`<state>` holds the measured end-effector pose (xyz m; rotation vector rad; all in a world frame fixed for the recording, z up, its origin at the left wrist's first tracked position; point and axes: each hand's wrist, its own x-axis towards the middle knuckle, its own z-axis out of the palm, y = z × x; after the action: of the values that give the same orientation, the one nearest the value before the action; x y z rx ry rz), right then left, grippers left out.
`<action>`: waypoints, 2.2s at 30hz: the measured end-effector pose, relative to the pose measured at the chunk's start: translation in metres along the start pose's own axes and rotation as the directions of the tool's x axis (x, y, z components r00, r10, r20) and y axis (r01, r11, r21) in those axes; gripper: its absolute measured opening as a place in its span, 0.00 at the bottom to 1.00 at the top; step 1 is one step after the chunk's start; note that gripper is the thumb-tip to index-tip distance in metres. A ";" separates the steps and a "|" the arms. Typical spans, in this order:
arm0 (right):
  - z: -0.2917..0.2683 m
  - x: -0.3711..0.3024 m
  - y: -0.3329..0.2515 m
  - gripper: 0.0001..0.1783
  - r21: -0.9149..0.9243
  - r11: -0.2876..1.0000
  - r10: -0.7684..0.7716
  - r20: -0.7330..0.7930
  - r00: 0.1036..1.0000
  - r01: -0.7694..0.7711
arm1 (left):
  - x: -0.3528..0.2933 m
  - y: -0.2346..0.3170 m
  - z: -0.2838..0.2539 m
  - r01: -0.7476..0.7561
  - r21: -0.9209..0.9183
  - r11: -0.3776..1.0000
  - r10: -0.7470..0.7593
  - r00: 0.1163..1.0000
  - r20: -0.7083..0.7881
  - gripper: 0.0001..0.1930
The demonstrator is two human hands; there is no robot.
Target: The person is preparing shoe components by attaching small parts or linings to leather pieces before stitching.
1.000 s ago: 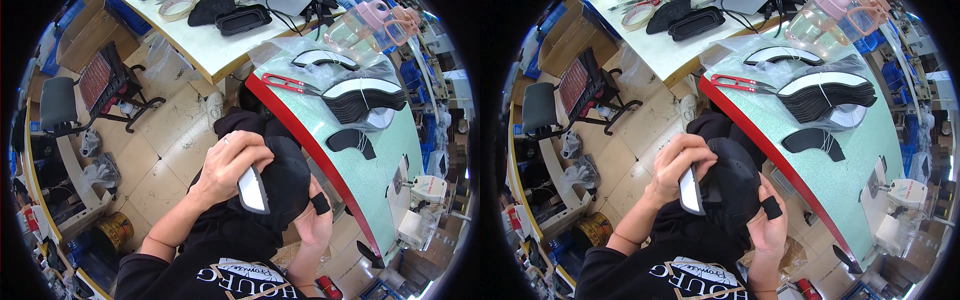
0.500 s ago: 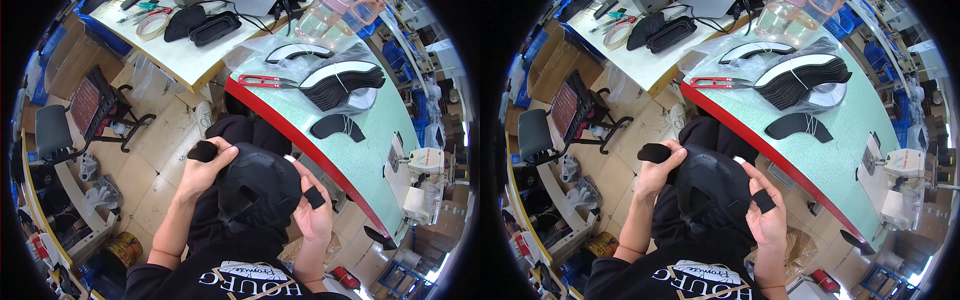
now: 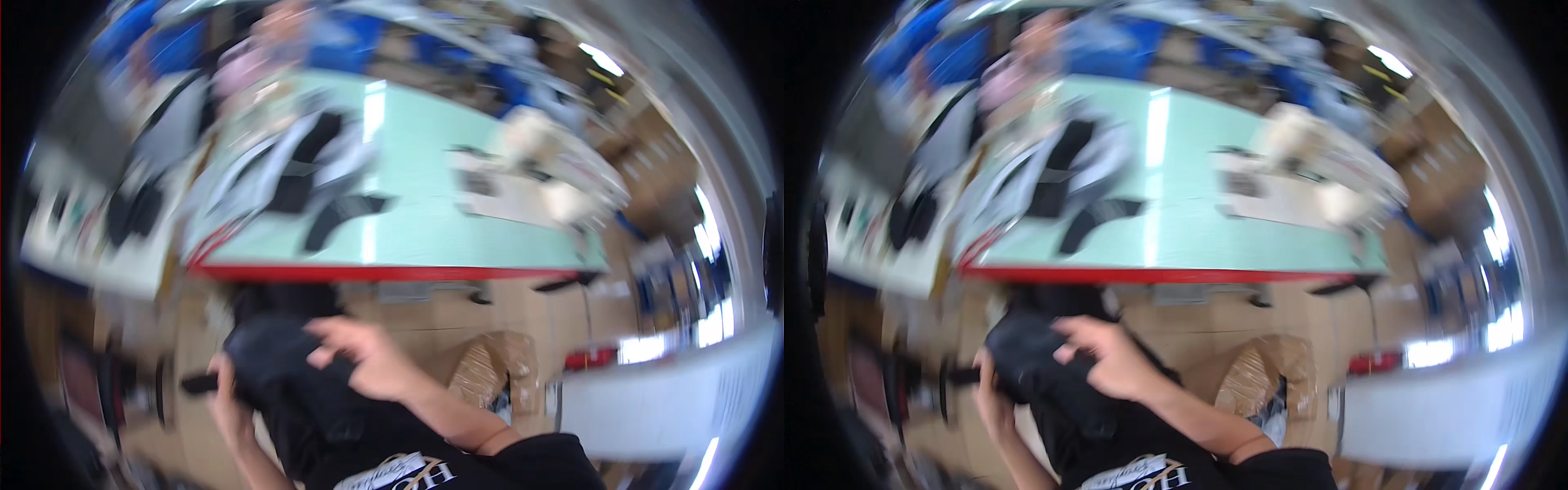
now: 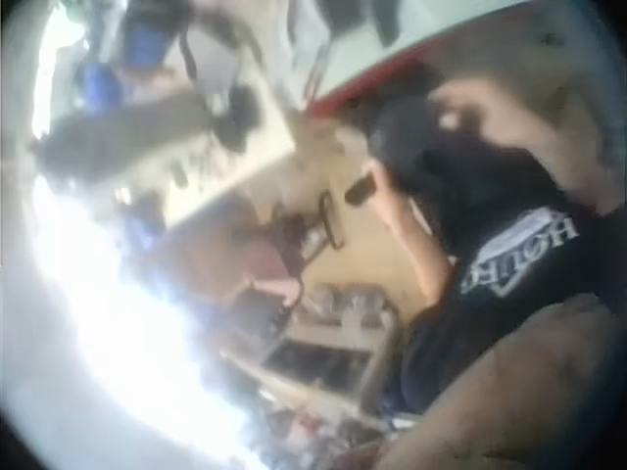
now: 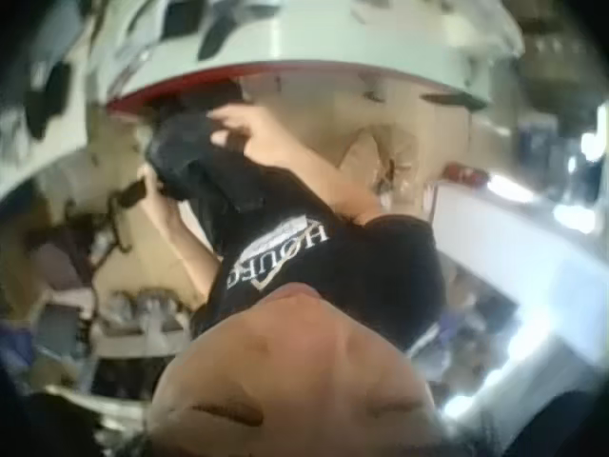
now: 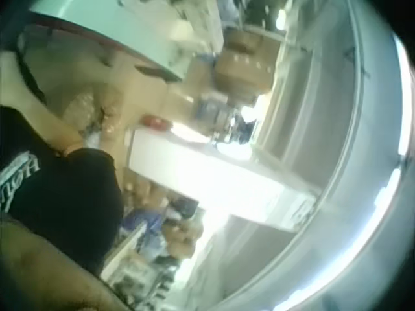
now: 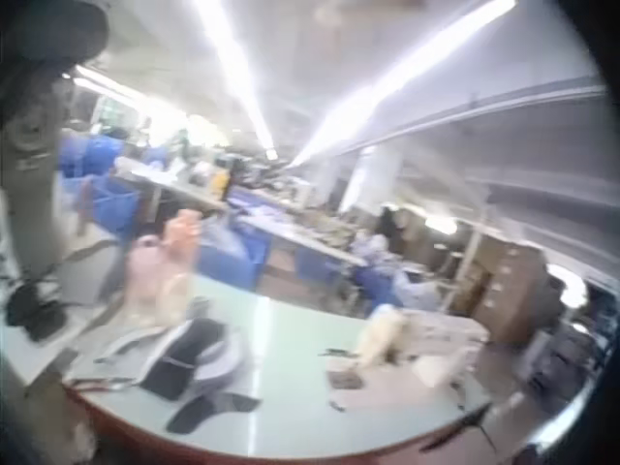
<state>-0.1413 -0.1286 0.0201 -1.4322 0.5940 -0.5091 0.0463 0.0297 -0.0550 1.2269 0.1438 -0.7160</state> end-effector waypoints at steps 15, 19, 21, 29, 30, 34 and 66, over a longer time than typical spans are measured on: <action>-0.004 -0.060 0.002 0.30 -0.581 0.792 -0.192 0.054 0.980 0.187 | -0.029 0.015 0.053 -0.882 0.151 0.446 0.175 0.251 0.952 0.11; 0.004 -0.048 -0.012 0.30 -0.504 0.849 -0.131 0.093 0.987 0.160 | -0.015 0.012 0.020 -0.748 0.331 0.575 0.285 0.563 0.776 0.10; 0.005 -0.048 -0.011 0.23 -0.539 0.830 -0.143 0.042 0.989 0.143 | -0.011 0.000 0.011 -0.636 0.340 0.693 0.326 0.696 0.640 0.14; 0.041 -0.029 -0.043 0.18 -0.476 0.875 0.003 0.195 0.981 0.092 | -0.017 -0.075 -0.111 -0.223 0.212 0.952 0.207 0.974 0.093 0.18; 0.042 -0.026 -0.040 0.18 -0.470 0.878 0.015 0.220 0.975 0.092 | -0.020 -0.088 -0.120 -0.129 0.184 0.975 0.113 0.989 0.093 0.19; 0.065 0.011 -0.053 0.12 -0.486 0.866 0.074 0.357 0.931 0.117 | -0.016 -0.124 -0.141 -0.023 0.196 0.980 0.019 1.000 0.021 0.18; 0.218 0.217 0.131 0.13 -0.764 0.613 -0.145 0.142 0.979 0.201 | -0.040 -0.152 -0.240 0.488 -0.146 0.860 -0.499 0.750 -0.434 0.23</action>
<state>0.1613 -0.0946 -0.1173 -2.3592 0.6583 -0.3543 -0.0060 0.2382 -0.2447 1.3322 0.9045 -0.8617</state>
